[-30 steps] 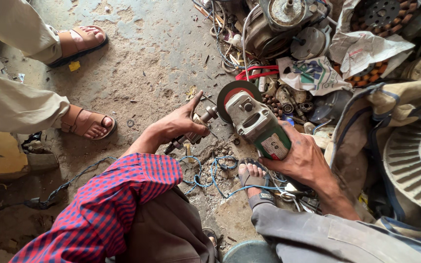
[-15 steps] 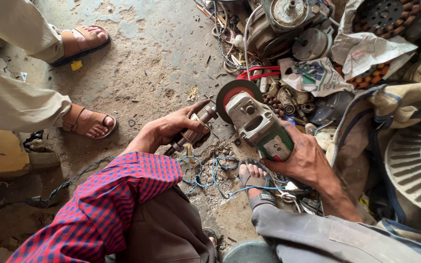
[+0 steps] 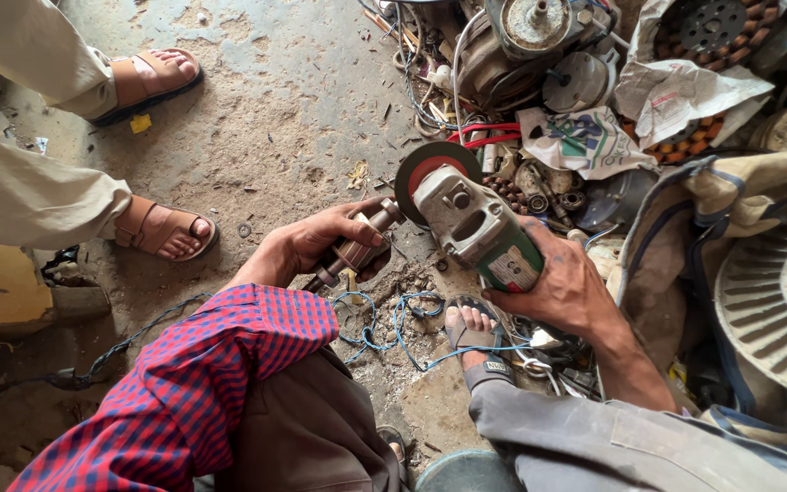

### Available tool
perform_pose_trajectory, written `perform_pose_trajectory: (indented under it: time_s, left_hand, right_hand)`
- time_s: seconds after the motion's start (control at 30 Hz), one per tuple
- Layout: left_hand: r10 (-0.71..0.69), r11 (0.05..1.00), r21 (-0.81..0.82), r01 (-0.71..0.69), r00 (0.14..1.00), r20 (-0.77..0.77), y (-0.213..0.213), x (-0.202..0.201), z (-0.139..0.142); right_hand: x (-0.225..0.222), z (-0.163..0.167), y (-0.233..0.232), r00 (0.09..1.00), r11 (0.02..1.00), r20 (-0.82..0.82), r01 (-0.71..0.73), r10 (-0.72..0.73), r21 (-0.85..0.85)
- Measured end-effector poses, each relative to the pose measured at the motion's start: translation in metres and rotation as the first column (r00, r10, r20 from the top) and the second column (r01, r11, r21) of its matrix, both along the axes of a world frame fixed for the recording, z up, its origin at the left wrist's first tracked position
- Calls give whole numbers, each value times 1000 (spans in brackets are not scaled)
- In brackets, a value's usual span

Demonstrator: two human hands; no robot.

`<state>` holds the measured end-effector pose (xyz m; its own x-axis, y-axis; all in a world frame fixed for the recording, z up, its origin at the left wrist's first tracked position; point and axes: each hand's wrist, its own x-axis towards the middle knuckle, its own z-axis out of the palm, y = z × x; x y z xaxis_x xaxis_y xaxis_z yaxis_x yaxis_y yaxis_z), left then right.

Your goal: The person sits on the floor and uses an angle grinder to smooth the surface of a cylindrical metal part. They hold the part with one hand and operate the grinder with the other, rotating the part to grind different sections.

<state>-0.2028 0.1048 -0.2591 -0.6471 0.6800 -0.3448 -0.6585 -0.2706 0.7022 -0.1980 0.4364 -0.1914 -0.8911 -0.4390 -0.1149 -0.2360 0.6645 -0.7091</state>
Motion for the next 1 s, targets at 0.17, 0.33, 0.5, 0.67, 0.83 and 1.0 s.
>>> perform_pose_trajectory:
  time_s: [0.17,0.33,0.5,0.67,0.83,1.0]
  left_hand:
    - [-20,1000,12,19,999,43,-2,-2,-6]
    - [6,1000,23,-7,998,62,-2,-1,-6]
    - [6,999,49,-9,999,49,-2,-1,-5]
    - [26,998,49,-29,998,63,-3,0,-6]
    - [2,995,98,-6,999,39,-3,0,-5]
    - [9,995,101,-11,1000,13,-3,0,-3]
  right_hand:
    - [-2,4,-6,1000,1000,-4,4,-4,-11]
    - [-6,3,-11,999,1000,-50,5,-6,-15]
    - [-6,0,-9,999,999,-50,16,-18,-52]
    - [1,-1,1,999,999,-24,25,-26,-44]
    - [2,-4,1,999,1000,-33,-1,0,-26]
    - [3,-4,0,1000,1000,-7,16,-16,7]
